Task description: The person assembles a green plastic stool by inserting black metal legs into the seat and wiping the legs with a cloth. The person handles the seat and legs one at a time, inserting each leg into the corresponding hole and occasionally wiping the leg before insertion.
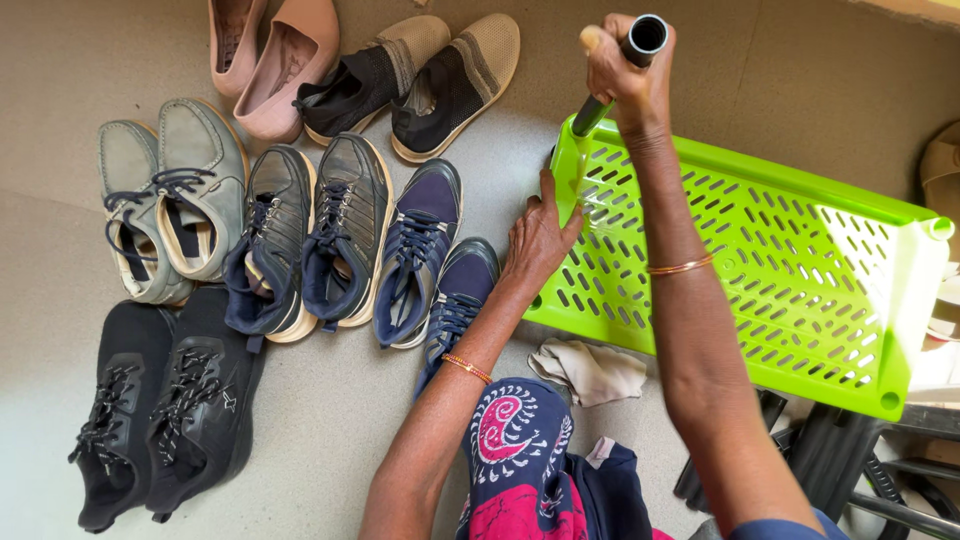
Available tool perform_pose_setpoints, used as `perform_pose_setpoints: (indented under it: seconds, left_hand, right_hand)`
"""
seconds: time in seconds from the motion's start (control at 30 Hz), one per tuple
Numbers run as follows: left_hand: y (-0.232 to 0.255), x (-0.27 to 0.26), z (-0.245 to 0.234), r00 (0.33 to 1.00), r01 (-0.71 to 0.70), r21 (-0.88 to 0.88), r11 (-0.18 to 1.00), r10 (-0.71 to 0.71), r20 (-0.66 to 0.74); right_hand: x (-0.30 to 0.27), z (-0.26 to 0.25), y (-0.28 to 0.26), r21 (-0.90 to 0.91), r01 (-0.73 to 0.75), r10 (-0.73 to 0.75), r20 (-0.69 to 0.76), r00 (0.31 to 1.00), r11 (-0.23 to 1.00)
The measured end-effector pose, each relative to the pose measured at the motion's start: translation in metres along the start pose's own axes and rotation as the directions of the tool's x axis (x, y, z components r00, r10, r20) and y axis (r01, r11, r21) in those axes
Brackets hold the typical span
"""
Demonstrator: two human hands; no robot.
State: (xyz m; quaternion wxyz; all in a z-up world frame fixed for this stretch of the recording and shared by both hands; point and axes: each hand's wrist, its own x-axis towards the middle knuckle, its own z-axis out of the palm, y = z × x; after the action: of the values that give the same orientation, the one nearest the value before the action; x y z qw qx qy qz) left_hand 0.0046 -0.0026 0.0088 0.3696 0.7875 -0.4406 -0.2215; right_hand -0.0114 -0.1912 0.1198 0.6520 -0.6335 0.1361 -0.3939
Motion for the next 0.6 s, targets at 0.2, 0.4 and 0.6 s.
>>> perform_pose_setpoints:
  seconds: [0.2, 0.4, 0.6]
  left_hand:
    - [0.001, -0.006, 0.001, 0.999, 0.036, 0.037, 0.999, -0.036, 0.007]
    - [-0.002, -0.009, 0.002, 1.0, 0.008, 0.027, 1.0, -0.007, -0.009]
    - [0.008, -0.007, -0.006, 0.999, -0.01, -0.024, 1.0, 0.009, -0.034]
  right_hand:
    - [-0.008, 0.01, 0.037, -0.206, 0.208, -0.266, -0.315, 0.911, 0.956]
    - [0.005, 0.026, 0.059, -0.564, 0.315, -0.615, -0.485, 0.622, 0.763]
    - [-0.006, 0.024, 0.046, -0.329, -0.002, -0.178, -0.514, 0.839, 0.944]
